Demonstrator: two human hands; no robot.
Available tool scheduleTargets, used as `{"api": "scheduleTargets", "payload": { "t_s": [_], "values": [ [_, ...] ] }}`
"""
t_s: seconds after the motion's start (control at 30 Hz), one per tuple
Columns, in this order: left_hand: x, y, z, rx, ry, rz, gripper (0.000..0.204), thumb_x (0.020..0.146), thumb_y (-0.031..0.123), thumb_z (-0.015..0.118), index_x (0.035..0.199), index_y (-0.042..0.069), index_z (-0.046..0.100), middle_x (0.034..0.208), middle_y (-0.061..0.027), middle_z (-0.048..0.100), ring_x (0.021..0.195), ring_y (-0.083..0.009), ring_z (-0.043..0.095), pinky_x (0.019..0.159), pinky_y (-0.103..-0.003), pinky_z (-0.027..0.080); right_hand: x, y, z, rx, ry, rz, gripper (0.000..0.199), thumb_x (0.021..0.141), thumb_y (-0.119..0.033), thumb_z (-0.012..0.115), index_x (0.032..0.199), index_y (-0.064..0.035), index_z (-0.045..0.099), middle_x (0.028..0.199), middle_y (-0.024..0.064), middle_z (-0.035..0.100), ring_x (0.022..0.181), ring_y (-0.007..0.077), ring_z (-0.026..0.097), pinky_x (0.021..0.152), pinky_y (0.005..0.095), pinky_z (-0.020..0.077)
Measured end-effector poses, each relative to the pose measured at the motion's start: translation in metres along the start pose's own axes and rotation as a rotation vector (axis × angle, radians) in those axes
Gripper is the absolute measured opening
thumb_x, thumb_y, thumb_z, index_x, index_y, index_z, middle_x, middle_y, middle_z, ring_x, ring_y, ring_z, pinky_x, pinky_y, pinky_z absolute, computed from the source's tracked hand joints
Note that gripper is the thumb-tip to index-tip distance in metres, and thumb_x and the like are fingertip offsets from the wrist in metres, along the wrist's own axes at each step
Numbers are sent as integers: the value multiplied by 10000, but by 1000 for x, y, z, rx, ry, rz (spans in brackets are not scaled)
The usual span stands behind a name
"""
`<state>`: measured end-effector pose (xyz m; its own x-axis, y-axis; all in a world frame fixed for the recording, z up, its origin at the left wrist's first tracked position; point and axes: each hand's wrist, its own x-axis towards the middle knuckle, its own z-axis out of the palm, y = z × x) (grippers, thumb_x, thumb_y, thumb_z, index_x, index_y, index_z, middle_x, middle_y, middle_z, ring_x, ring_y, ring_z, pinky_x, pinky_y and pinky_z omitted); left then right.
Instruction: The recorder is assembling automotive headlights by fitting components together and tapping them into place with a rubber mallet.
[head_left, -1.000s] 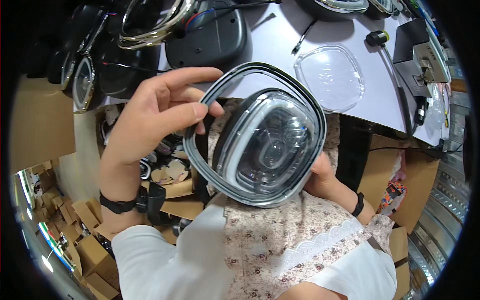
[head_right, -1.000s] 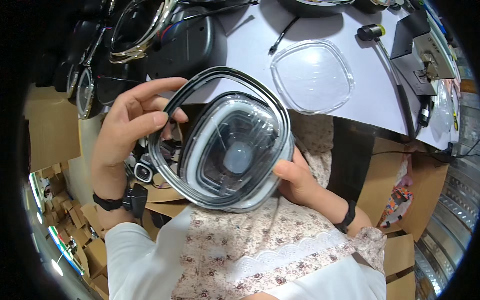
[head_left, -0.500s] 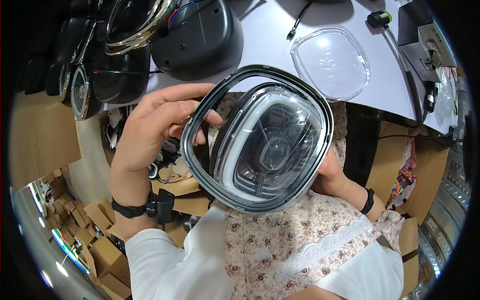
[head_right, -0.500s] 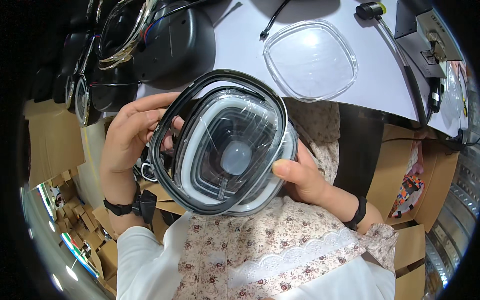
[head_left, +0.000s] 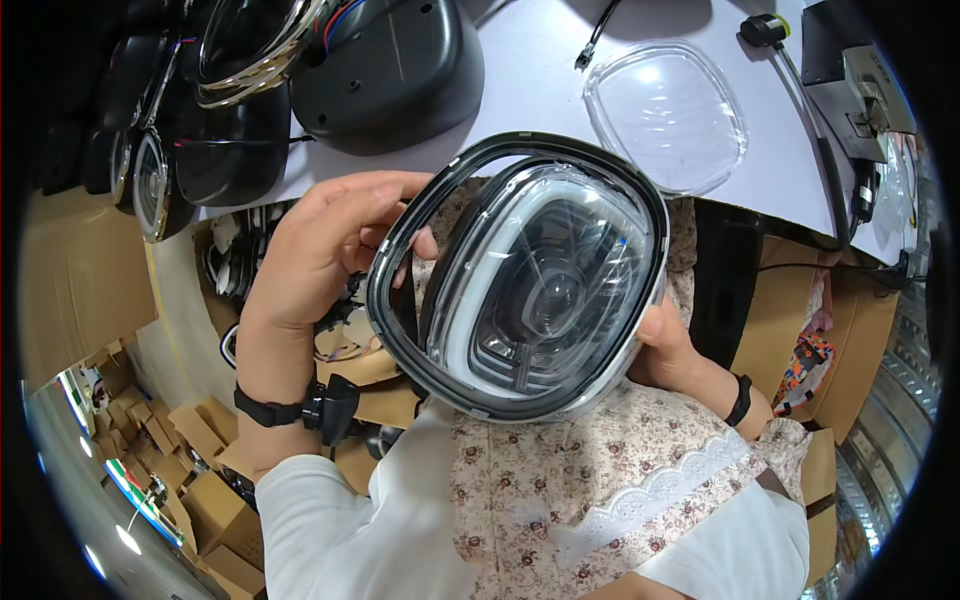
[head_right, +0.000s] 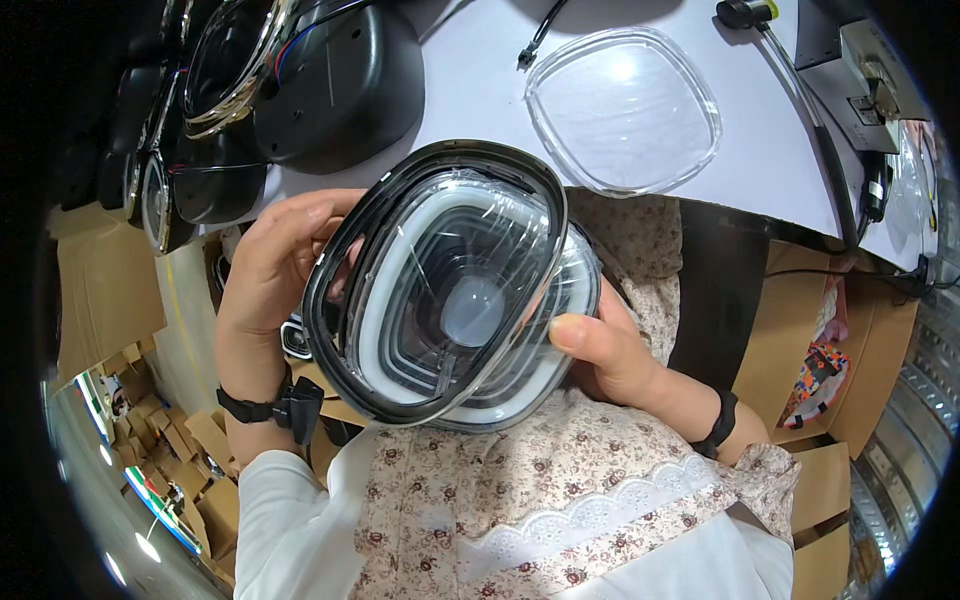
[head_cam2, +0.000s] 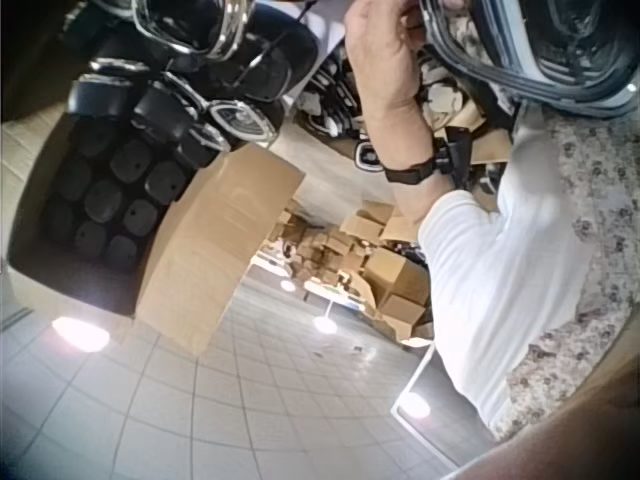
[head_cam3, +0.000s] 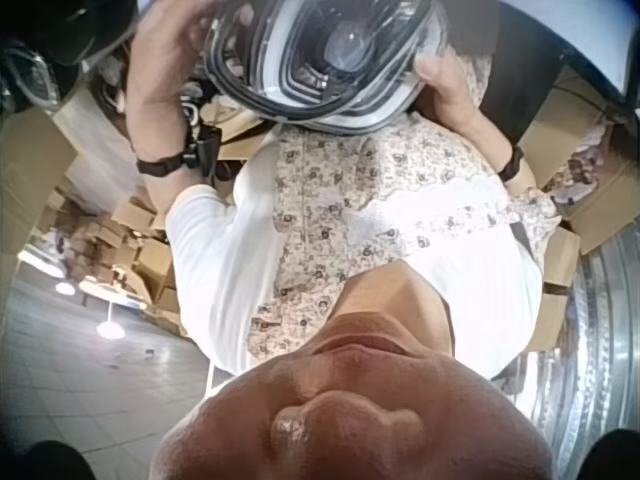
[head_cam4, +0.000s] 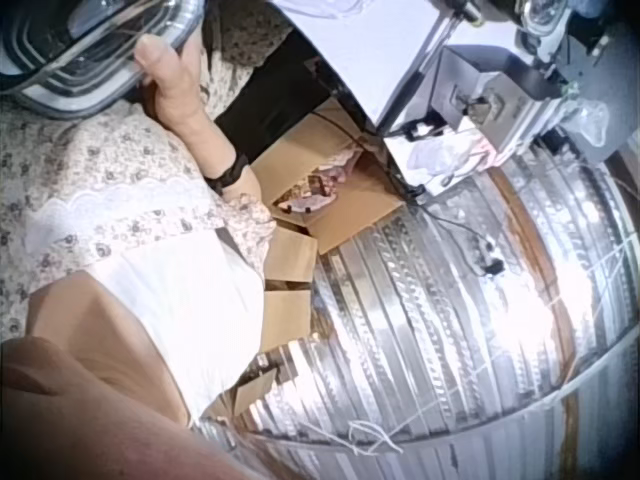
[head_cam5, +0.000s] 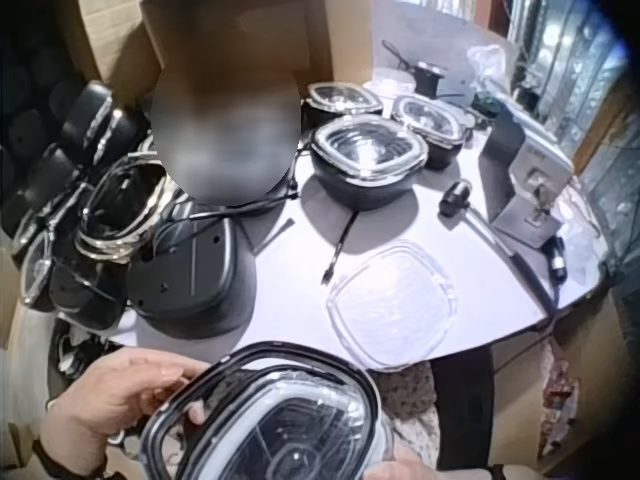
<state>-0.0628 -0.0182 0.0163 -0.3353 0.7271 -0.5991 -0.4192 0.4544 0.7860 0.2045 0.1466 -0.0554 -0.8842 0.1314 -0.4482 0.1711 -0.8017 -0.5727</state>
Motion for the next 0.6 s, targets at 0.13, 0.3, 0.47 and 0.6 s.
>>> {"api": "scheduleTargets", "payload": {
  "t_s": [0.13,0.3,0.47,0.6],
  "values": [
    [-7,1,-5,-46,2,100,471,971,252,631,1302,-84,634,886,-81,729,712,-81,635,619,-184,505,5,3,0,31,-31,4,967,819,-406,788,1554,0,309,1457,137,511,1319,230,522,1126,394,410],
    [-26,29,10,-2,55,309,530,926,270,670,1308,-95,623,782,-29,672,617,-28,565,517,-141,398,7,2,-1,26,-10,40,926,857,-365,762,1581,-51,277,1485,120,486,1358,230,492,1145,413,394],
    [-29,36,11,91,42,314,757,885,426,742,1335,-154,556,794,-61,680,576,2,526,463,-117,343,6,2,-1,17,-50,32,880,884,-364,731,1572,-44,286,1476,120,492,1345,224,500,1143,415,395],
    [-27,35,-2,134,-39,313,704,940,413,676,1334,-158,552,956,-133,723,618,5,540,474,-107,367,10,1,6,-16,-24,19,813,849,-515,771,1438,-30,490,1351,102,607,1230,226,612,1075,429,498]
  ]
}}
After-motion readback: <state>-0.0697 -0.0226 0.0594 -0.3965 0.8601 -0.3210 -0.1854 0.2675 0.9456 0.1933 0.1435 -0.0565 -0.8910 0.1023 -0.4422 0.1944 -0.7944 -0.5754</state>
